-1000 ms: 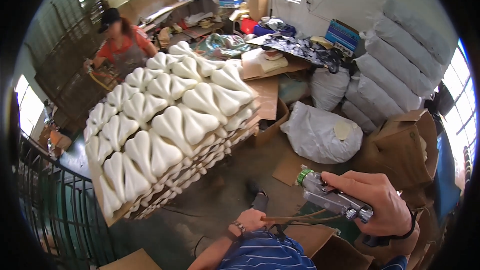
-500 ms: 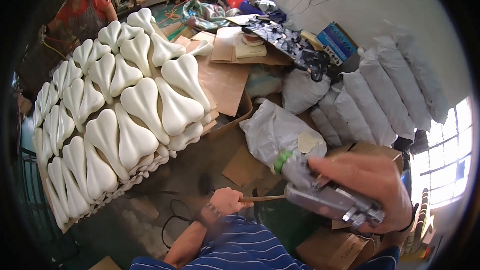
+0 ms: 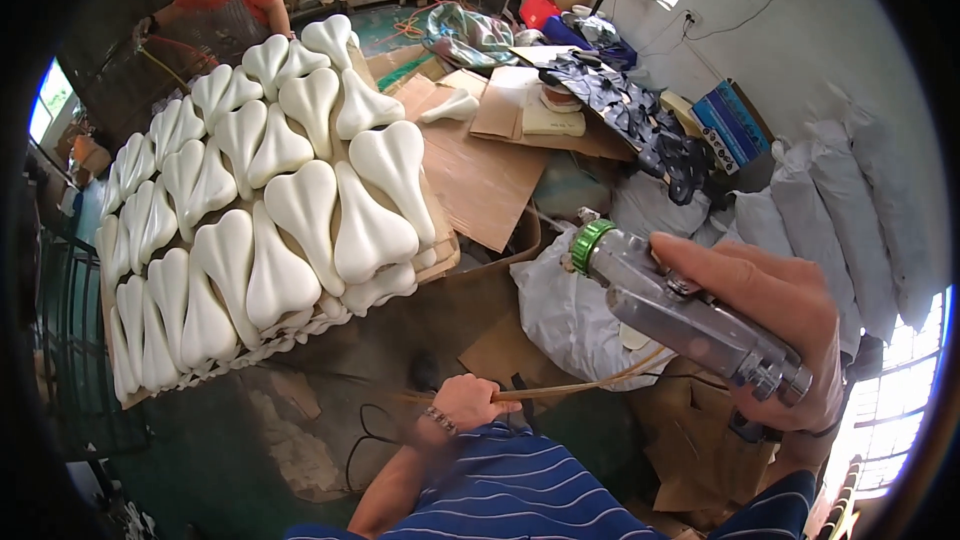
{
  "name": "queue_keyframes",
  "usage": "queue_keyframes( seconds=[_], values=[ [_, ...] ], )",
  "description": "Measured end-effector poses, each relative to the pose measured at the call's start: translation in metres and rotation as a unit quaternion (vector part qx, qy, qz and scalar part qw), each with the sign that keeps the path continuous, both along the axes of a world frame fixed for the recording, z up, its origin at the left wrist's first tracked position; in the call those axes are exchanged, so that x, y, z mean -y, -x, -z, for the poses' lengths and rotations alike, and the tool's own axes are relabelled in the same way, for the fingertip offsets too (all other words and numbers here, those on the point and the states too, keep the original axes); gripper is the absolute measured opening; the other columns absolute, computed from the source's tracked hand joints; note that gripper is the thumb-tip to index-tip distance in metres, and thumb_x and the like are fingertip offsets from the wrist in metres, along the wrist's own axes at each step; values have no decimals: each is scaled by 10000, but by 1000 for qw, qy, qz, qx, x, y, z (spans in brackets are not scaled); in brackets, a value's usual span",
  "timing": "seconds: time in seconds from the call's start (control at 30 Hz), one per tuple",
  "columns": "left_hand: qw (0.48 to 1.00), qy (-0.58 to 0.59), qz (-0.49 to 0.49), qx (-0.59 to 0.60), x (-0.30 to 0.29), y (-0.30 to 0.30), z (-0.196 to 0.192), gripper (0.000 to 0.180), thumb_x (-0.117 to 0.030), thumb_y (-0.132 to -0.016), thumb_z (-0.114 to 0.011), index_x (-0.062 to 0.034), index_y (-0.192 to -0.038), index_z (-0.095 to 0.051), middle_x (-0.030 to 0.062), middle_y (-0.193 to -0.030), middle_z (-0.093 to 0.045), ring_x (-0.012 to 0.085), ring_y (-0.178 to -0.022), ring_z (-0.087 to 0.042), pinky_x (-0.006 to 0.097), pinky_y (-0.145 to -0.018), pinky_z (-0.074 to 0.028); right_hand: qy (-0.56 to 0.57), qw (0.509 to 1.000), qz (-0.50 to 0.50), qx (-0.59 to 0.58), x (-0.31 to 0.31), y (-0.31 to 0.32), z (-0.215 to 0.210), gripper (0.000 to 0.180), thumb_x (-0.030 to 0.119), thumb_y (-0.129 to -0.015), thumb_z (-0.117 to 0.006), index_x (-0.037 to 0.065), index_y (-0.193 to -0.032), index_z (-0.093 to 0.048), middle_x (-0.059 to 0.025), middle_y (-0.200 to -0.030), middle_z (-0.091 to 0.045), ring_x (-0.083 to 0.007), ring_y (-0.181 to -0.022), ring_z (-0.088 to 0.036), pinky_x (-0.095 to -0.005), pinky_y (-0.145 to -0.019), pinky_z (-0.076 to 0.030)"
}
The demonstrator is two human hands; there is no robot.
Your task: The person is coating or spraying bicycle seat components and stacking them on a rack in a factory setting.
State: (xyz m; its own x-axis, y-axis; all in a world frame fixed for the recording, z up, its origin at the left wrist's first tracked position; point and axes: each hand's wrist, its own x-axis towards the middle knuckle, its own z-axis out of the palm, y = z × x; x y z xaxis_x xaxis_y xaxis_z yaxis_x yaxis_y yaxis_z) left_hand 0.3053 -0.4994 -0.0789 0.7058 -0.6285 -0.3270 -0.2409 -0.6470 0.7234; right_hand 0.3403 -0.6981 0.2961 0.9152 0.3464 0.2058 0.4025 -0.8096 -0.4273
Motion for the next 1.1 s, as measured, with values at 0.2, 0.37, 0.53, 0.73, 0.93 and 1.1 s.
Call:
queue_keyframes(
  seconds=[0.2, 0.37, 0.53, 0.73, 0.93, 1.1],
  values=[
    [999, -2, -46, -22, 14, 4, 8, 644, -706, -869, -582, -89, -837, -762, 178, -754, -706, 374, -780, -695, 474, -722, -543, -9, 994, -108, -27, 27, 11, -3, 584, 356, -777, -737, -64, -1180, -692, -173, -783, -687, -268, -646, -691, -321, -596, -510],
    [999, -4, -38, -24, 26, 10, 11, 643, -698, -867, -591, -77, -798, -745, 182, -736, -694, 379, -775, -687, 482, -714, -537, 14, 997, -71, 9, 36, 15, -1, 659, 479, -807, -740, -73, -1165, -697, -161, -721, -672, -251, -595, -676, -323, -535, -483],
    [999, 3, -33, -16, 27, 19, 8, 634, -685, -869, -597, -73, -769, -728, 186, -712, -682, 382, -754, -683, 485, -700, -533, 34, 984, -170, -48, 31, 2, 1, 610, 406, -807, -739, -62, -1195, -690, -160, -781, -685, -258, -629, -685, -331, -546, -484],
    [998, 24, -55, 7, 15, 21, 5, 618, -668, -882, -593, -78, -750, -722, 191, -703, -675, 381, -727, -681, 488, -669, -533, 21, 986, -163, 14, -2, -19, 7, 630, 139, -674, -784, -73, -1252, -651, -180, -849, -691, -257, -723, -692, -308, -635, -501],
    [998, 32, -49, 10, -6, 17, 3, 614, -655, -893, -587, -74, -749, -725, 188, -692, -673, 382, -713, -679, 487, -657, -533, 25, 978, -207, -10, -30, -22, 10, 731, 511, -738, -779, -66, -1178, -694, -144, -721, -662, -219, -599, -657, -303, -537, -456],
    [998, 56, -32, 10, -21, 15, 7, 614, -655, -887, -594, -71, -756, -729, 190, -699, -674, 386, -717, -675, 488, -661, -532, 49, 984, -169, 13, -43, -11, 15, 772, 619, -759, -747, -50, -1143, -716, -126, -659, -640, -193, -544, -647, -289, -501, -450]
  ],
)
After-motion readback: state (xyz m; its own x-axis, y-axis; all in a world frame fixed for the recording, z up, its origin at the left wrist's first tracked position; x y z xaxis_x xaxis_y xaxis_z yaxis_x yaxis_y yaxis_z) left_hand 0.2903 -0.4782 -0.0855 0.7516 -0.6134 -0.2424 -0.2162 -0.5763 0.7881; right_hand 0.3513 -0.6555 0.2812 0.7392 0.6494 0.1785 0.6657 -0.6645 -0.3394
